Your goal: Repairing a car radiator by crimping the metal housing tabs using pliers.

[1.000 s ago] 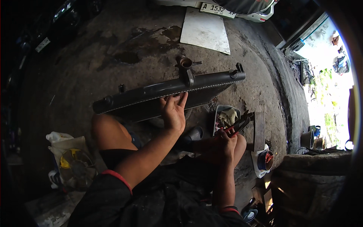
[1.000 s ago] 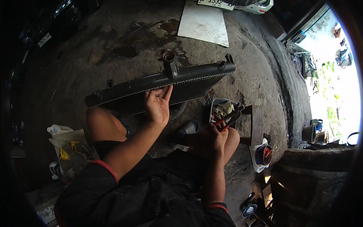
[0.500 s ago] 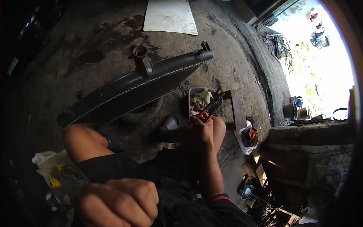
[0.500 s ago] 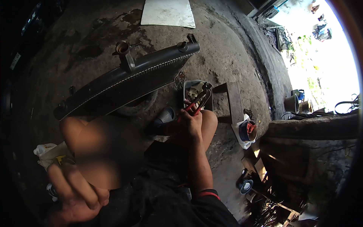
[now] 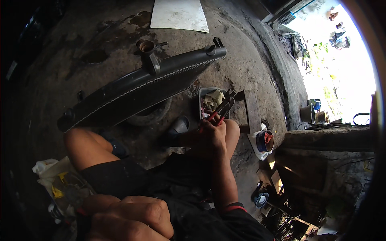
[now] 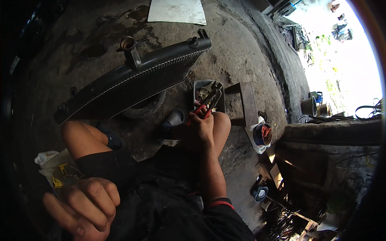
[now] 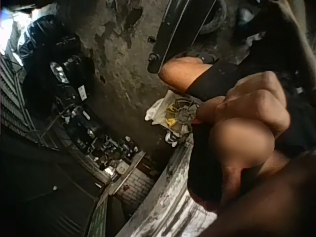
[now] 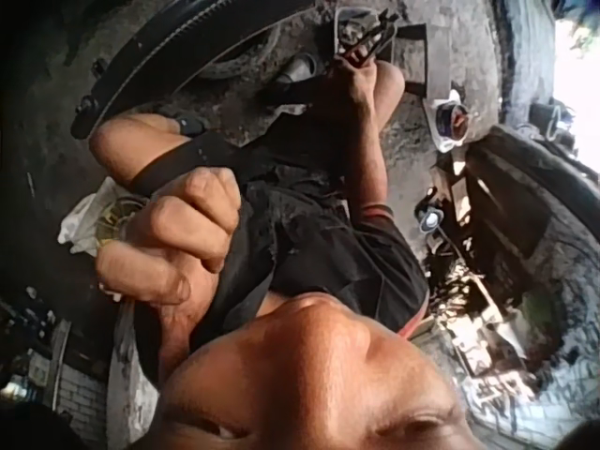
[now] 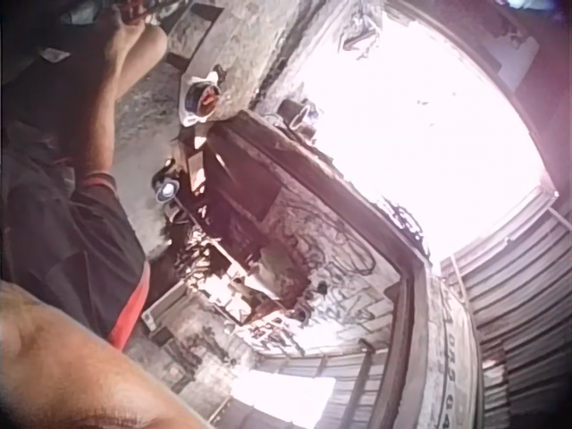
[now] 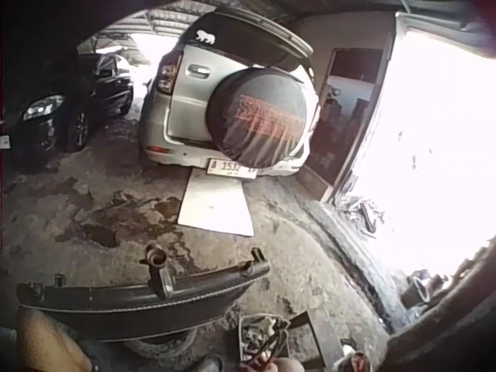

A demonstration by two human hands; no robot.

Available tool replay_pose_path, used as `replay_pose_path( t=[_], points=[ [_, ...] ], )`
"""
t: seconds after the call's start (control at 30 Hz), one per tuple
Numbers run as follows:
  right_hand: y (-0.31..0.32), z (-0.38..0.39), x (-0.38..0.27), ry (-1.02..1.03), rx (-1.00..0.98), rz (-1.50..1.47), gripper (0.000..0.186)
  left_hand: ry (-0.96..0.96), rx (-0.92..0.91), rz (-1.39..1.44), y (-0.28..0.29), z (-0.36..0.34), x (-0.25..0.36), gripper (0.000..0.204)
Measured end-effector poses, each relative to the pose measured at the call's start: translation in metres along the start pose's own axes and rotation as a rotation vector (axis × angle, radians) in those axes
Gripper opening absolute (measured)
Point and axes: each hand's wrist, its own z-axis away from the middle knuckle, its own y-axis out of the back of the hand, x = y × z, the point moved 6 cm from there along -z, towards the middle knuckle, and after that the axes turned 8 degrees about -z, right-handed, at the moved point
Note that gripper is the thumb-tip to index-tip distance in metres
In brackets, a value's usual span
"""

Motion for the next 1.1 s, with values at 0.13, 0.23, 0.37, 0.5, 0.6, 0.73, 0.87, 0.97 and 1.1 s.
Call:
replay_pose_path(
  t=[0.13, 0.23, 0.37, 0.5, 0.6, 0.73, 0.87, 0.97, 1.1],
  points=[
    [-0.006, 0.004, -0.005, -0.02, -0.008, 0.072, 0.042, -0.05, -0.041, 0.024, 0.004, 0.001, 0.005, 0.045],
    [0.006, 0.008, -0.004, 0.041, 0.034, 0.137, 0.039, 0.136, 0.007, -0.153, 0.005, 0.004, 0.009, 0.044],
    [-0.023, 0.04, -0.054, 0.314, 0.218, 0.582, 0.034, 0.085, -0.163, -0.174, 0.0, -0.024, 0.004, 0.048],
    [0.037, 0.06, -0.049, 0.7, 0.379, 0.621, 0.04, -0.417, -0.106, -0.417, 0.046, -0.028, -0.026, 0.065],
    [0.049, 0.082, -0.055, 0.638, 0.345, 0.758, 0.018, -0.248, 0.204, -0.659, 0.1, -0.073, -0.058, 0.053],
    [0.065, 0.084, -0.041, 0.473, 0.265, 0.687, 0.008, 0.06, 0.108, -1.563, 0.161, -0.128, -0.126, 0.036],
    [0.042, 0.076, -0.053, 0.45, 0.078, 0.734, 0.011, 0.317, -0.08, -1.89, 0.189, -0.144, -0.173, 0.036],
    [0.025, 0.066, -0.049, 0.453, 0.022, 0.641, 0.011, 0.231, -0.4, -2.008, 0.191, -0.168, -0.192, 0.038],
    [-0.058, 0.029, -0.013, 0.193, -0.233, 0.596, 0.008, 0.158, -0.547, -1.89, 0.173, -0.186, -0.186, 0.039]
  ],
)
